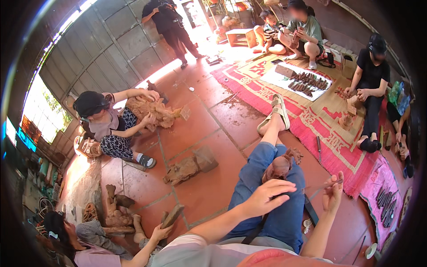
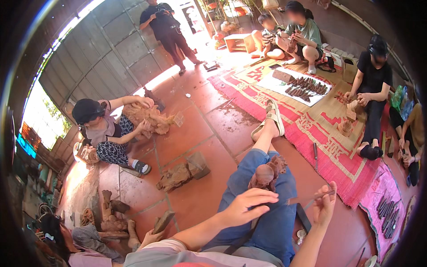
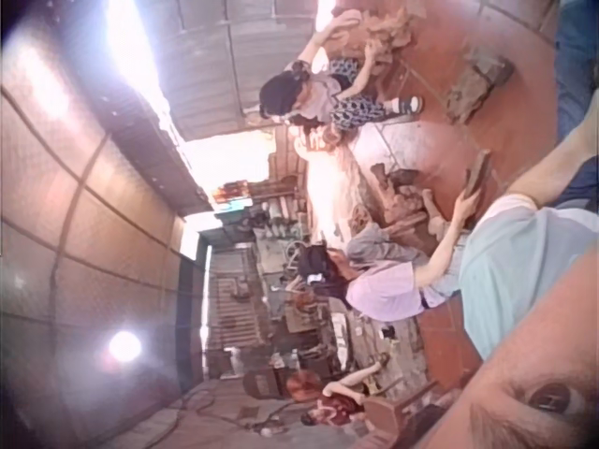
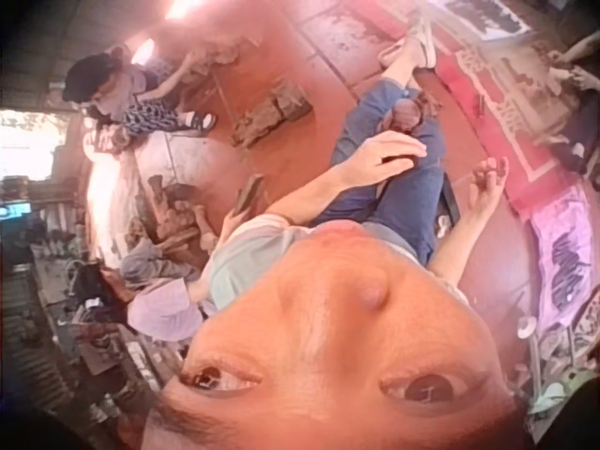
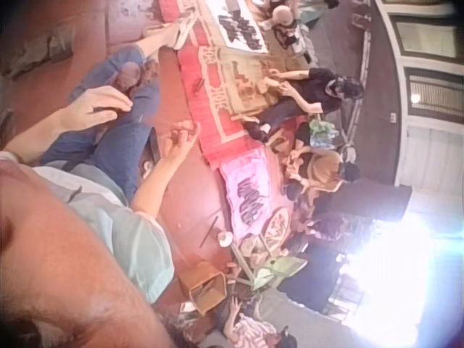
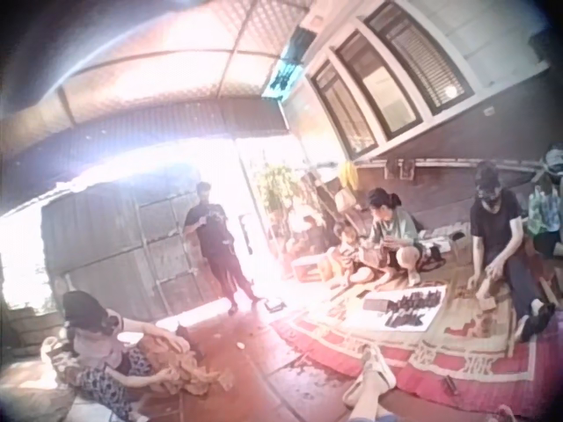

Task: The person sits on the floor and carves a piece of wood using a small tool. They hold the wood in their left hand and use the tool in their right hand to shape it. The person occasionally rotates the wood to work on different sides.

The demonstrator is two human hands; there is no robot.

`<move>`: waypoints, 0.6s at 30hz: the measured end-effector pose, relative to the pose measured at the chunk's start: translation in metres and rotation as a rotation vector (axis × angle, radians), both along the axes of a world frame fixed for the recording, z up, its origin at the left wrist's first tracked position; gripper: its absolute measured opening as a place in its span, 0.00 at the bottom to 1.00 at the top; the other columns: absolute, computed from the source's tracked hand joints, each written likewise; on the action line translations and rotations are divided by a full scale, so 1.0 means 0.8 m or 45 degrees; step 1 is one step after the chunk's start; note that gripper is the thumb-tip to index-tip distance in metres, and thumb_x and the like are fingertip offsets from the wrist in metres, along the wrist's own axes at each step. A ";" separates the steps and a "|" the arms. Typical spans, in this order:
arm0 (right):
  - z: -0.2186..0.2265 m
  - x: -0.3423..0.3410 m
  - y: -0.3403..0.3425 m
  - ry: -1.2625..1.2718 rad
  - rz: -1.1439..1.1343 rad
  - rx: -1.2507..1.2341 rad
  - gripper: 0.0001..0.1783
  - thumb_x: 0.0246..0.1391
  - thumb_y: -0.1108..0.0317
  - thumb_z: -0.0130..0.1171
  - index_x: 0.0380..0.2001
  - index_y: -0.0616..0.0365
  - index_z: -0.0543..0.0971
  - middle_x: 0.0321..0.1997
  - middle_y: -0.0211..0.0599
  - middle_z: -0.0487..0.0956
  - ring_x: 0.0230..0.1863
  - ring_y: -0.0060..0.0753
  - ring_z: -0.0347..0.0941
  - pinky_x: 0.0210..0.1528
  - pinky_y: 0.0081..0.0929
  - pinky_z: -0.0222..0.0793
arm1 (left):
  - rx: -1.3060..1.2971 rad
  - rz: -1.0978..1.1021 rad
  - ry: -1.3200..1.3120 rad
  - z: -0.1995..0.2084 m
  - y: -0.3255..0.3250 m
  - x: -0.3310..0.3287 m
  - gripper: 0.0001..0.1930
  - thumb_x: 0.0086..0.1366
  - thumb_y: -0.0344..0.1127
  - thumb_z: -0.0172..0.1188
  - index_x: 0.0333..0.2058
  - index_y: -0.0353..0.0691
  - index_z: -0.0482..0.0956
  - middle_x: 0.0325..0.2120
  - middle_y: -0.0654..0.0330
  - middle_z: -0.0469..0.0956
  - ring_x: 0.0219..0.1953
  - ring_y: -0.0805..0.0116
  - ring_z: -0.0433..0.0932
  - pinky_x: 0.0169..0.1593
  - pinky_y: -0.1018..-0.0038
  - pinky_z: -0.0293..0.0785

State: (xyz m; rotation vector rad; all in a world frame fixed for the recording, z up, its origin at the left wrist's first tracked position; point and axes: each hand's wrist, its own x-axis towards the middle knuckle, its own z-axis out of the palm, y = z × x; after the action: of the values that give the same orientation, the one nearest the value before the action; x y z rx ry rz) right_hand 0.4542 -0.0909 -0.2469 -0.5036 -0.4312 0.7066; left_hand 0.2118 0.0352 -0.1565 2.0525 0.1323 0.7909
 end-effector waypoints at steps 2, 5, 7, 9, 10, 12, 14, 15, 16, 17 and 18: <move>0.015 -0.024 0.000 -0.037 0.092 -0.034 0.28 0.44 0.73 0.65 0.50 0.55 0.66 0.35 0.30 0.70 0.34 0.23 0.69 0.38 0.17 0.67 | 0.024 -0.018 0.071 -0.003 -0.013 0.015 0.18 0.62 0.32 0.54 0.51 0.37 0.71 0.50 0.55 0.71 0.51 0.59 0.69 0.56 0.69 0.61; 0.034 -0.064 0.013 -0.158 0.269 -0.117 0.29 0.42 0.74 0.66 0.49 0.55 0.67 0.34 0.32 0.73 0.37 0.25 0.71 0.42 0.20 0.69 | 0.021 -0.012 0.122 -0.022 -0.029 0.029 0.21 0.63 0.34 0.52 0.55 0.37 0.66 0.48 0.54 0.72 0.49 0.58 0.69 0.55 0.68 0.60; 0.040 -0.078 0.019 -0.235 0.319 -0.167 0.29 0.42 0.75 0.66 0.49 0.56 0.67 0.34 0.33 0.74 0.38 0.25 0.72 0.43 0.20 0.69 | -0.150 -0.014 0.204 -0.034 -0.032 0.026 0.19 0.63 0.34 0.52 0.53 0.36 0.68 0.44 0.55 0.72 0.45 0.58 0.70 0.53 0.68 0.62; 0.044 -0.088 0.023 -0.308 0.317 -0.242 0.28 0.42 0.75 0.66 0.48 0.57 0.67 0.36 0.34 0.76 0.39 0.26 0.72 0.44 0.21 0.68 | -0.214 0.047 0.245 -0.038 -0.032 0.020 0.18 0.62 0.33 0.53 0.50 0.35 0.70 0.40 0.56 0.72 0.42 0.60 0.71 0.49 0.69 0.65; 0.046 -0.094 0.025 -0.328 0.265 -0.276 0.27 0.44 0.74 0.65 0.48 0.57 0.67 0.38 0.36 0.75 0.40 0.26 0.72 0.45 0.22 0.68 | -0.199 0.101 0.243 -0.039 -0.030 0.017 0.17 0.62 0.32 0.54 0.49 0.35 0.72 0.38 0.57 0.72 0.40 0.61 0.72 0.47 0.70 0.66; 0.048 -0.110 0.030 -0.369 0.161 -0.344 0.25 0.47 0.72 0.63 0.49 0.58 0.67 0.42 0.39 0.75 0.42 0.27 0.72 0.47 0.23 0.67 | -0.202 0.210 0.161 -0.037 -0.029 0.016 0.15 0.60 0.30 0.56 0.46 0.34 0.73 0.35 0.57 0.72 0.37 0.63 0.72 0.44 0.72 0.68; 0.053 -0.135 0.032 -0.449 0.109 -0.377 0.20 0.51 0.70 0.60 0.46 0.61 0.69 0.42 0.39 0.76 0.44 0.28 0.72 0.49 0.26 0.66 | -0.241 0.313 -0.012 -0.028 -0.032 0.018 0.14 0.58 0.27 0.58 0.44 0.34 0.75 0.32 0.57 0.72 0.35 0.65 0.73 0.41 0.74 0.70; 0.054 -0.141 0.032 -0.490 0.082 -0.394 0.18 0.53 0.68 0.58 0.45 0.62 0.70 0.42 0.39 0.76 0.45 0.29 0.72 0.50 0.28 0.66 | -0.258 0.301 -0.014 -0.027 -0.037 0.019 0.15 0.57 0.27 0.59 0.44 0.34 0.75 0.33 0.57 0.72 0.35 0.65 0.73 0.41 0.74 0.70; 0.054 -0.142 0.032 -0.492 0.043 -0.388 0.17 0.54 0.68 0.56 0.45 0.63 0.70 0.42 0.40 0.76 0.45 0.29 0.71 0.51 0.29 0.66 | -0.251 0.289 -0.020 -0.023 -0.036 0.019 0.16 0.56 0.27 0.60 0.44 0.35 0.74 0.34 0.57 0.72 0.35 0.66 0.73 0.40 0.74 0.70; 0.050 -0.145 0.027 -0.494 0.005 -0.382 0.16 0.55 0.67 0.55 0.45 0.63 0.70 0.43 0.40 0.76 0.45 0.29 0.71 0.51 0.30 0.65 | -0.245 0.276 -0.027 -0.020 -0.036 0.019 0.17 0.55 0.27 0.61 0.44 0.35 0.74 0.35 0.58 0.72 0.34 0.66 0.73 0.40 0.75 0.70; 0.048 -0.146 0.024 -0.495 -0.034 -0.376 0.15 0.57 0.67 0.53 0.44 0.64 0.70 0.43 0.41 0.76 0.45 0.29 0.71 0.52 0.31 0.65 | -0.239 0.264 -0.033 -0.015 -0.038 0.019 0.18 0.54 0.27 0.62 0.45 0.36 0.74 0.35 0.58 0.72 0.34 0.67 0.73 0.40 0.75 0.70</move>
State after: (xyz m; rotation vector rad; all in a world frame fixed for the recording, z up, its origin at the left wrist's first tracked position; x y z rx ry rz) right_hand 0.3376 -0.0718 -0.2086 -0.9313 -0.6861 0.6496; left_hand 0.2274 0.0052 -0.1688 1.8695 0.3955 0.8960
